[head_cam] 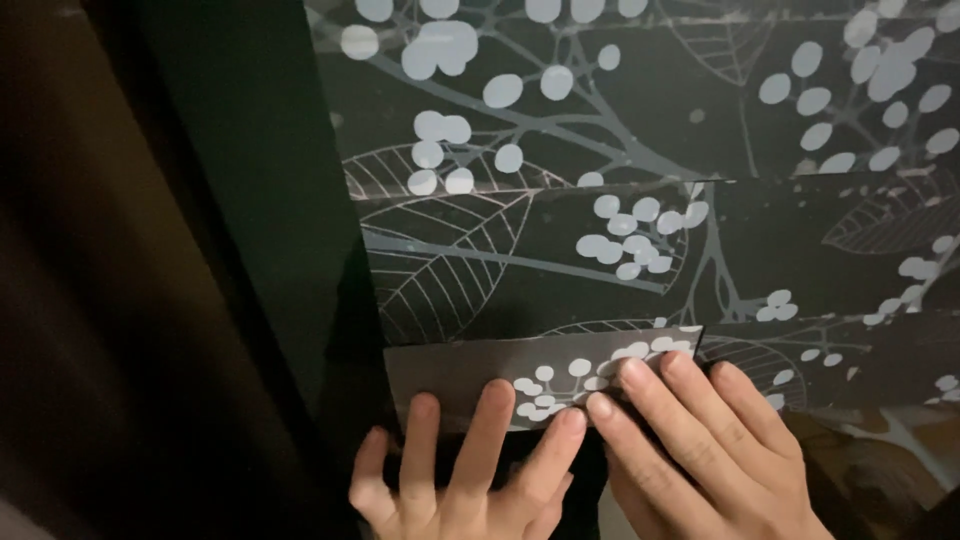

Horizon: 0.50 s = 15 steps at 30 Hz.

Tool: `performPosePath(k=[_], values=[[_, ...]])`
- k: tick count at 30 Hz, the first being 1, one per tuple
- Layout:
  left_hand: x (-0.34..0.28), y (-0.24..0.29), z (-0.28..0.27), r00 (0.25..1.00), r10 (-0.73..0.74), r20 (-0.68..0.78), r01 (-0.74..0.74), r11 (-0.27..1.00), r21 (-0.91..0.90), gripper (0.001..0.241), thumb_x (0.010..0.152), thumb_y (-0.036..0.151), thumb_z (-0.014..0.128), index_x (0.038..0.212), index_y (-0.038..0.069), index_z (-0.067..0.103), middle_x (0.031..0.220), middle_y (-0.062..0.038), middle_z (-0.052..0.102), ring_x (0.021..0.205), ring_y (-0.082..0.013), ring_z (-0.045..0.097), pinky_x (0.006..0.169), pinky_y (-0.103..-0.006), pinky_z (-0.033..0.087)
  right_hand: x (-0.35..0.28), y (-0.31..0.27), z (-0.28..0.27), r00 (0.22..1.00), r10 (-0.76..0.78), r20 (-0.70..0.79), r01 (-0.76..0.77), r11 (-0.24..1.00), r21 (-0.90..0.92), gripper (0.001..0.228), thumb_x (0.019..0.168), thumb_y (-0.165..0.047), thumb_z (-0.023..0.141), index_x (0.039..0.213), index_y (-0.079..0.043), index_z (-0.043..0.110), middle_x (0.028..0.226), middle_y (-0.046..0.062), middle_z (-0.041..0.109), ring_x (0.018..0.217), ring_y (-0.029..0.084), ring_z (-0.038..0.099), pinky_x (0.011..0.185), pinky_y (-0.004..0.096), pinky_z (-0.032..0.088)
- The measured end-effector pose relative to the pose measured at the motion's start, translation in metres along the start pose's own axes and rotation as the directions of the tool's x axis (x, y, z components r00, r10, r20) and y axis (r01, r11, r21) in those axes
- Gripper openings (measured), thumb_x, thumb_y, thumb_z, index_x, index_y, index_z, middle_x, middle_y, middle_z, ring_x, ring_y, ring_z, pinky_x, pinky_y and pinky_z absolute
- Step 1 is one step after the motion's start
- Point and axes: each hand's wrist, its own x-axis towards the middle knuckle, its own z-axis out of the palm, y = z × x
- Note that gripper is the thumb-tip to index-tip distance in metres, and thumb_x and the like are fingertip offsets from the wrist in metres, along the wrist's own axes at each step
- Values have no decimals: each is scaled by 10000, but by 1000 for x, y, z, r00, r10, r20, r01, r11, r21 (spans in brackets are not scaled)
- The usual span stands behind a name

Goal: Cutting and applying decorative film to a glass door

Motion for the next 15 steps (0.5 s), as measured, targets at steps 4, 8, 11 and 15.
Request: performPosePath(k=[4, 8, 11, 15], values=[[1, 1, 2, 999, -53, -14, 53, 999, -15, 345, 976, 668, 571, 1312, 597, 546, 1448, 146, 533, 1240, -260, 591, 996, -575, 399, 0, -2, -2, 999, 22, 46, -21, 1000, -13, 370, 984, -348, 644, 1328, -223, 695, 1375, 85, 665, 1323, 307, 602, 1161, 499, 416], [8, 0, -4, 999, -52, -13, 52, 999, -14, 369, 987, 667, 418, 1317, 571, 555, 1361, 83, 601, 1191, -300, 586, 948, -564, 386, 0, -1, 4, 999, 21, -34, -21, 1000, -5, 330, 978, -319, 583, 1243, -201, 741, 1294, 109, 710, 1224, 333, 680, 1003, 495, 498], [9, 0, 1, 999, -38, -6, 38, 999, 15, 426, 1015, 692, 330, 1383, 562, 502, 1412, 69, 590, 1267, -335, 552, 949, -565, 378, -1, 0, 8, 997, 16, -70, -17, 1000, -13, 317, 975, -310, 575, 1211, -204, 758, 1266, 112, 722, 1189, 332, 698, 949, 491, 521], [8, 0, -2, 999, -37, 14, 36, 999, 25, 435, 1021, 709, 334, 1410, 573, 474, 1477, 78, 527, 1275, -334, 555, 962, -573, 395, 7, -6, -4, 999, 45, 7, -45, 998, -41, 351, 982, -347, 558, 1240, -213, 755, 1295, 99, 717, 1242, 316, 666, 1112, 490, 452]])
